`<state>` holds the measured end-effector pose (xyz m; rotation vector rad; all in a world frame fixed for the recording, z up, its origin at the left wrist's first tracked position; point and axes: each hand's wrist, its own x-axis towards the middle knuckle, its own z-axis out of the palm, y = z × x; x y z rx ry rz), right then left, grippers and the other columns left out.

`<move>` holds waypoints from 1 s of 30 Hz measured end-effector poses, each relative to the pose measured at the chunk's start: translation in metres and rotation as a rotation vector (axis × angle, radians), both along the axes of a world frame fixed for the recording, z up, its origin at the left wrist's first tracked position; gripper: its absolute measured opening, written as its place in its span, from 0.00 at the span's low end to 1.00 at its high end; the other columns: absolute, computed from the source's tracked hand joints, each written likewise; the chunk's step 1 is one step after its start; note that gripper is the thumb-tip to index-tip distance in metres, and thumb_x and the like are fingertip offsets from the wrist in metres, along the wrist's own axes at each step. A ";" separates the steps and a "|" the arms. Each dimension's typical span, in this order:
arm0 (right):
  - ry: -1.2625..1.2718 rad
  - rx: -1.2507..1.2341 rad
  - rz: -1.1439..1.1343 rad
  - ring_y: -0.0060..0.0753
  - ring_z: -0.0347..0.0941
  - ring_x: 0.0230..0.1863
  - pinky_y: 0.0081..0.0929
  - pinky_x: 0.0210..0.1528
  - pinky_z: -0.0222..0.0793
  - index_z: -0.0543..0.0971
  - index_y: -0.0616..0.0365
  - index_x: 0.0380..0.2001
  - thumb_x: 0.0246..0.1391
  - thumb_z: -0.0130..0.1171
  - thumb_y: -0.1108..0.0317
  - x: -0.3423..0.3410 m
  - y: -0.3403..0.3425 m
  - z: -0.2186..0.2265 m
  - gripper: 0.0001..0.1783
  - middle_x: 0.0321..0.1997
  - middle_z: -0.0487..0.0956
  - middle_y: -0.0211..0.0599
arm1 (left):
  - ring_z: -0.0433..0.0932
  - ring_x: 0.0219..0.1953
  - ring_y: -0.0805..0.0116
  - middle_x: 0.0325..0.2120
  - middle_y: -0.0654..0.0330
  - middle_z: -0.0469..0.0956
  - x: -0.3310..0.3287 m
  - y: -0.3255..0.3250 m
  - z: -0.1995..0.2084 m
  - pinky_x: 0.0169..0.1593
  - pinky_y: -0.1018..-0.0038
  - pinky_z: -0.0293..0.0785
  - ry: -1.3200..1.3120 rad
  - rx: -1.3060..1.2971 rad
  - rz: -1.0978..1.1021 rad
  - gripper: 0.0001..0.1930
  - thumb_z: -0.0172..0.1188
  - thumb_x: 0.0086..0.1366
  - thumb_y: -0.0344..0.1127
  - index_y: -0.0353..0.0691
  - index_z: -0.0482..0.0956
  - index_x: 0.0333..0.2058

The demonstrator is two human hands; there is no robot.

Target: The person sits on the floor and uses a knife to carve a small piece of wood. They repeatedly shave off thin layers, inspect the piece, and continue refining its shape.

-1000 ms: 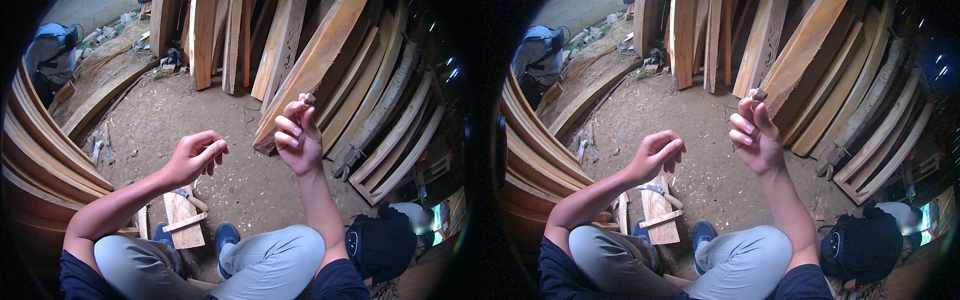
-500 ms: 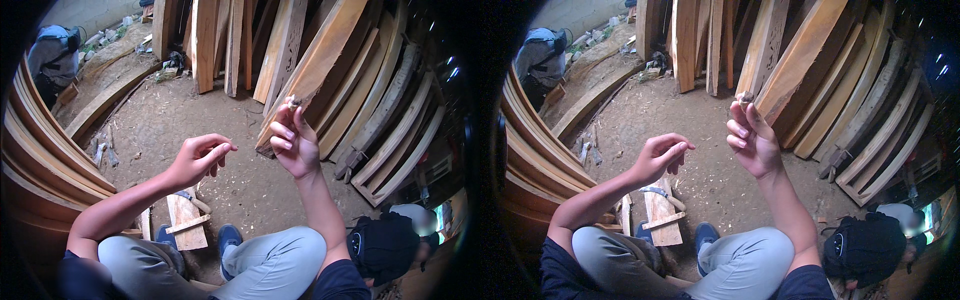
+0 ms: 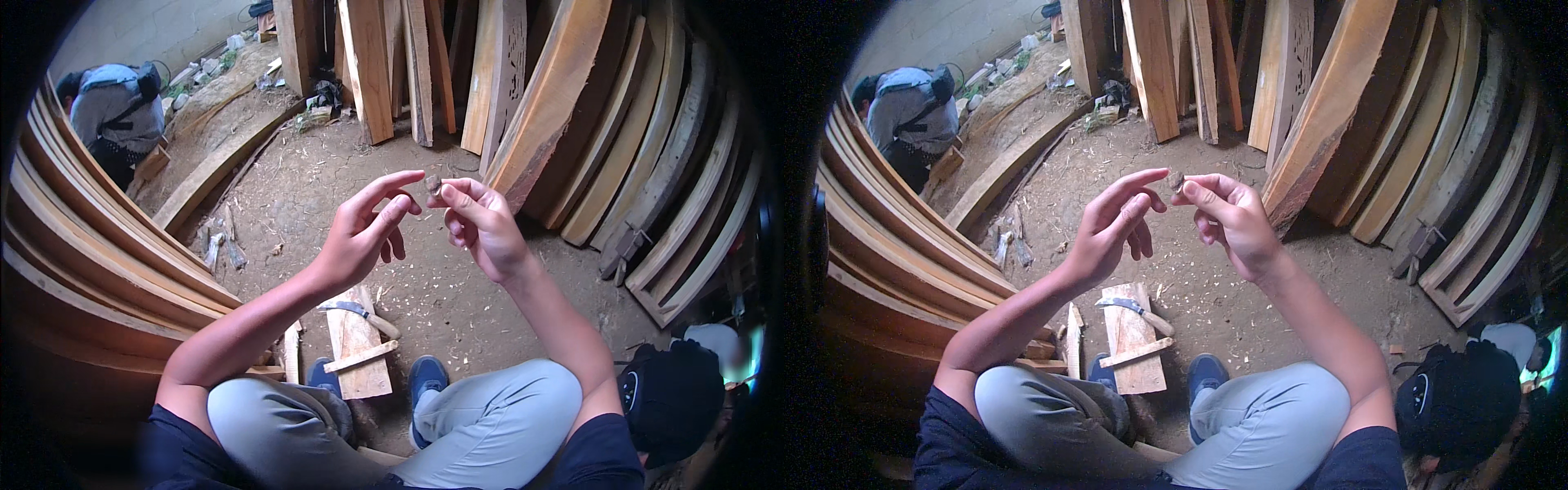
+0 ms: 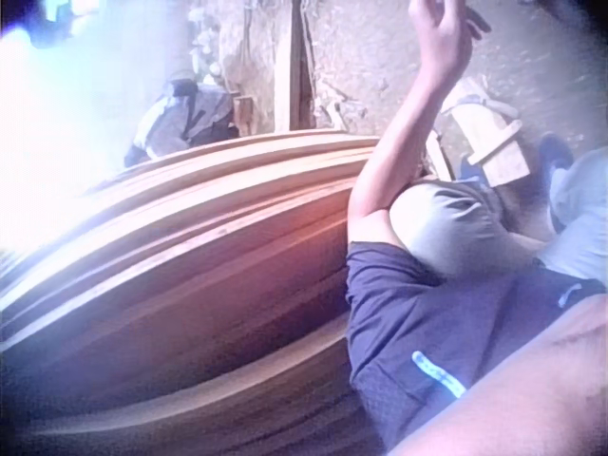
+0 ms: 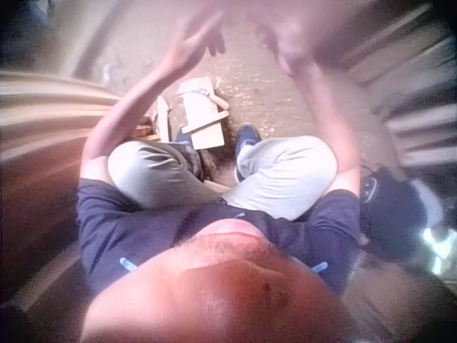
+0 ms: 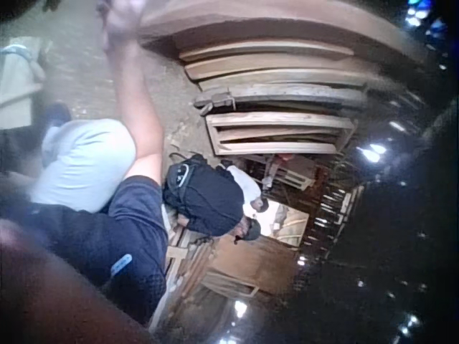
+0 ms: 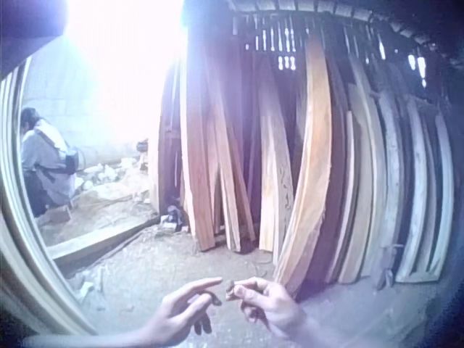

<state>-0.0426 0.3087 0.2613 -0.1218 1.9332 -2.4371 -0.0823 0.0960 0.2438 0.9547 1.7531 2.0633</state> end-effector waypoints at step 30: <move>0.086 0.409 -0.020 0.11 0.70 0.24 0.15 0.25 0.67 0.81 0.62 0.46 0.58 0.66 0.68 -0.001 -0.012 -0.026 0.14 0.33 0.83 0.29 | 0.81 0.25 0.76 0.32 0.61 0.82 -0.020 -0.009 -0.013 0.24 0.80 0.74 -0.047 -0.292 0.049 0.16 0.63 0.68 0.41 0.34 0.80 0.45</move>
